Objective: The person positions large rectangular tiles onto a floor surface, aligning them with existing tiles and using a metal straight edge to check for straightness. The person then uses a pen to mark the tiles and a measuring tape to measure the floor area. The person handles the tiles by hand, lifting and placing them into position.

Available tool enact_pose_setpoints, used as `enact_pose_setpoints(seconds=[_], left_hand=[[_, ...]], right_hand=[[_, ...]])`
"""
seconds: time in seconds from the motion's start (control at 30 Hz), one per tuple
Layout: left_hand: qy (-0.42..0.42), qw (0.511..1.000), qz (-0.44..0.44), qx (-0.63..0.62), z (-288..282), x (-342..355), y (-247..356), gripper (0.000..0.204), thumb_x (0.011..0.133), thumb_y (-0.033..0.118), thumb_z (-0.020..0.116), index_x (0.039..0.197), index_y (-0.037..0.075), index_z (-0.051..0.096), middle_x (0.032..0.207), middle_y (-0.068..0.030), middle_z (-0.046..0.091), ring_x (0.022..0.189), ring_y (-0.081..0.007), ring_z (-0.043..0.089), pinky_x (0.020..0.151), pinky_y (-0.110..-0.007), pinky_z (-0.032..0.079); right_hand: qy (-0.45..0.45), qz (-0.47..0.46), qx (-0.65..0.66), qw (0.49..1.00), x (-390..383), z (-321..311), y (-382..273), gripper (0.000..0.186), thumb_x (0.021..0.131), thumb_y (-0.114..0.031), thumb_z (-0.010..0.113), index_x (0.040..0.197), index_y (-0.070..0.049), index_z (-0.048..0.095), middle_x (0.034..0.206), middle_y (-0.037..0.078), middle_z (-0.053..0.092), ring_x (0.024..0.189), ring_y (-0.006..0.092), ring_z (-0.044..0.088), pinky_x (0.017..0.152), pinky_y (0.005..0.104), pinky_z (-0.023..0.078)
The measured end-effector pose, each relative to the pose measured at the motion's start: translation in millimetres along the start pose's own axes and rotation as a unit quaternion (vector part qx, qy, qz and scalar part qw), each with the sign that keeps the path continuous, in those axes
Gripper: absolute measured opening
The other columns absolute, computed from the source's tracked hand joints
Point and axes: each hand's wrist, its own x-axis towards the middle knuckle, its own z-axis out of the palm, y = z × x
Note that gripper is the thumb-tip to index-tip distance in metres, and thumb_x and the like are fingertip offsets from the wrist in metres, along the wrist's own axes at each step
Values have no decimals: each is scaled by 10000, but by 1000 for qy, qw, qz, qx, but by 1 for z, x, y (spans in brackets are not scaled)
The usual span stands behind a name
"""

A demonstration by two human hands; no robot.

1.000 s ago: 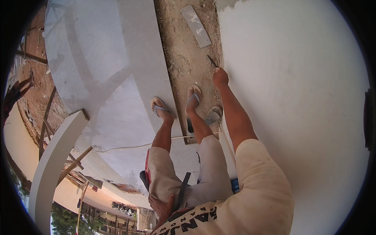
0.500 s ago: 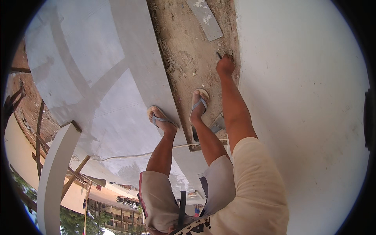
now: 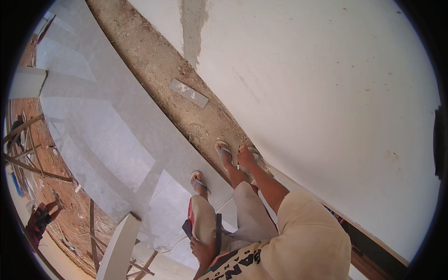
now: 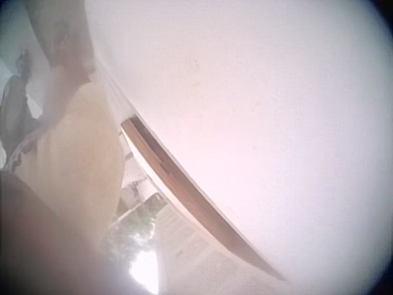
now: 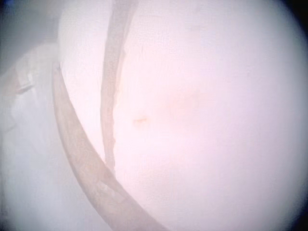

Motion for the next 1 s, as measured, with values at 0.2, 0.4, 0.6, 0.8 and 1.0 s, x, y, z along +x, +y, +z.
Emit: enact_pose_setpoints(seconds=[0.2, 0.4, 0.6, 0.8, 1.0], left_hand=[[-59, 987, 135, 64, -15, 29, -64, 937, 600, 595, 713, 1234, -36, 433, 1094, -253, 544, 1037, -395, 544, 899, -438, 430], [-116, 918, 230, 301, 10, 37, -106, 967, 643, 678, 625, 1170, -114, 455, 1099, -331, 536, 1060, -438, 533, 881, -422, 436], [-114, 843, 308, 426, 40, 0, -103, 861, 687, 664, 586, 1164, -50, 505, 1077, -295, 571, 1019, -425, 557, 856, -429, 440], [-74, 762, 366, 528, 124, -64, -104, 763, 732, 649, 546, 1157, 15, 556, 1055, -259, 606, 978, -411, 582, 832, -437, 444], [-130, 534, 590, 592, 278, -113, -84, 714, 776, 636, 488, 967, -38, 624, 949, -253, 631, 870, -388, 619, 753, -458, 471]], right_hand=[[49, -20, 72, 996, -202, -100, 92, 186, 810, -180, 503, 842, -53, 635, 863, 169, 636, 823, 361, 613, 758, 445, 487], [94, 85, 27, 992, -395, -109, 223, 236, 784, -168, 471, 764, -37, 666, 845, 189, 647, 821, 355, 622, 750, 435, 501], [221, 192, 237, 927, -547, -62, 327, 196, 721, -157, 560, 846, -69, 683, 906, 165, 658, 894, 329, 624, 799, 419, 497], [265, 325, 349, 838, -721, 5, 427, 244, 683, -98, 638, 924, -74, 668, 926, 140, 662, 924, 315, 619, 803, 406, 496], [420, 450, 437, 656, -895, 60, 535, 254, 739, -288, 685, 911, -101, 684, 835, 165, 663, 810, 313, 639, 720, 404, 494]])
